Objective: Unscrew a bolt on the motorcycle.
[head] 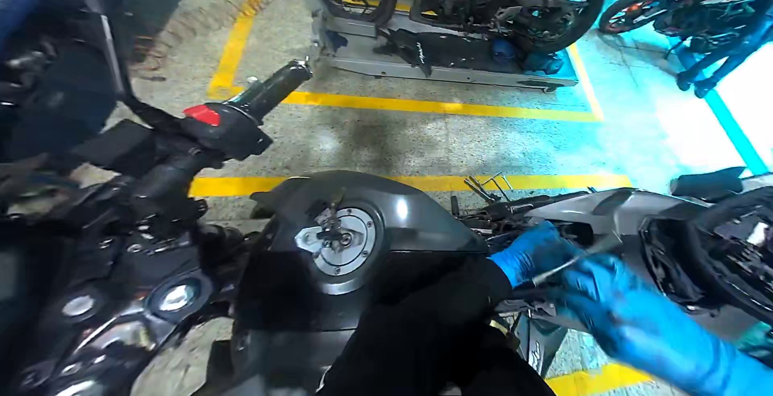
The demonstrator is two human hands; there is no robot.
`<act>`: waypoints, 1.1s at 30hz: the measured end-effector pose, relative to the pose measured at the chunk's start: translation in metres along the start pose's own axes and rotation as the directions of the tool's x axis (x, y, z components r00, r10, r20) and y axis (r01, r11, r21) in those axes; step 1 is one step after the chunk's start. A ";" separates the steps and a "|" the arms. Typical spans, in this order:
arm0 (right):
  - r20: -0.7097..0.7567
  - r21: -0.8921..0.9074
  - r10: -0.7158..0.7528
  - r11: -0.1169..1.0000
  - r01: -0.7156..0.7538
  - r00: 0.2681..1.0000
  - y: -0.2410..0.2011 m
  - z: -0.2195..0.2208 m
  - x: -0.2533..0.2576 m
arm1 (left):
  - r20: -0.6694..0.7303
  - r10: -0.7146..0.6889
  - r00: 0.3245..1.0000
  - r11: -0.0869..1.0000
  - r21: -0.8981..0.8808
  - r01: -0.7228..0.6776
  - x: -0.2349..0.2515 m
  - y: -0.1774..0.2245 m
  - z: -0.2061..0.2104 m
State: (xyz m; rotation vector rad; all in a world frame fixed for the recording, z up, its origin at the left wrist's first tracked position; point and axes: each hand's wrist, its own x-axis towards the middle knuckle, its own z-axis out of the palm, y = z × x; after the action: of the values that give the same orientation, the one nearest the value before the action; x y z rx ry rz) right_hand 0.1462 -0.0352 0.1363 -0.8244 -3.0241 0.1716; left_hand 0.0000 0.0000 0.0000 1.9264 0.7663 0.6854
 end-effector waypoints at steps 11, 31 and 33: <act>-0.043 -0.030 0.082 0.996 -0.083 0.996 0.027 0.006 0.016 | 0.015 0.104 0.995 0.995 0.008 -0.104 -0.006 0.001 0.010; 0.058 -0.085 0.195 0.978 -0.190 0.979 0.052 -0.004 0.004 | -0.030 0.218 0.975 0.970 0.114 -0.213 -0.005 -0.012 0.008; 0.155 -0.032 0.205 0.979 -0.203 0.966 0.047 -0.012 -0.015 | -0.166 0.282 0.945 0.944 0.224 -0.242 -0.001 -0.025 0.008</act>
State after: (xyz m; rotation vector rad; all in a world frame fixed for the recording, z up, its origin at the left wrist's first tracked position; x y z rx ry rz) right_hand 0.1830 -0.0007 0.1441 -1.1783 -3.0819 0.2237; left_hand -0.0007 0.0044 -0.0256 2.1938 0.7270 1.0072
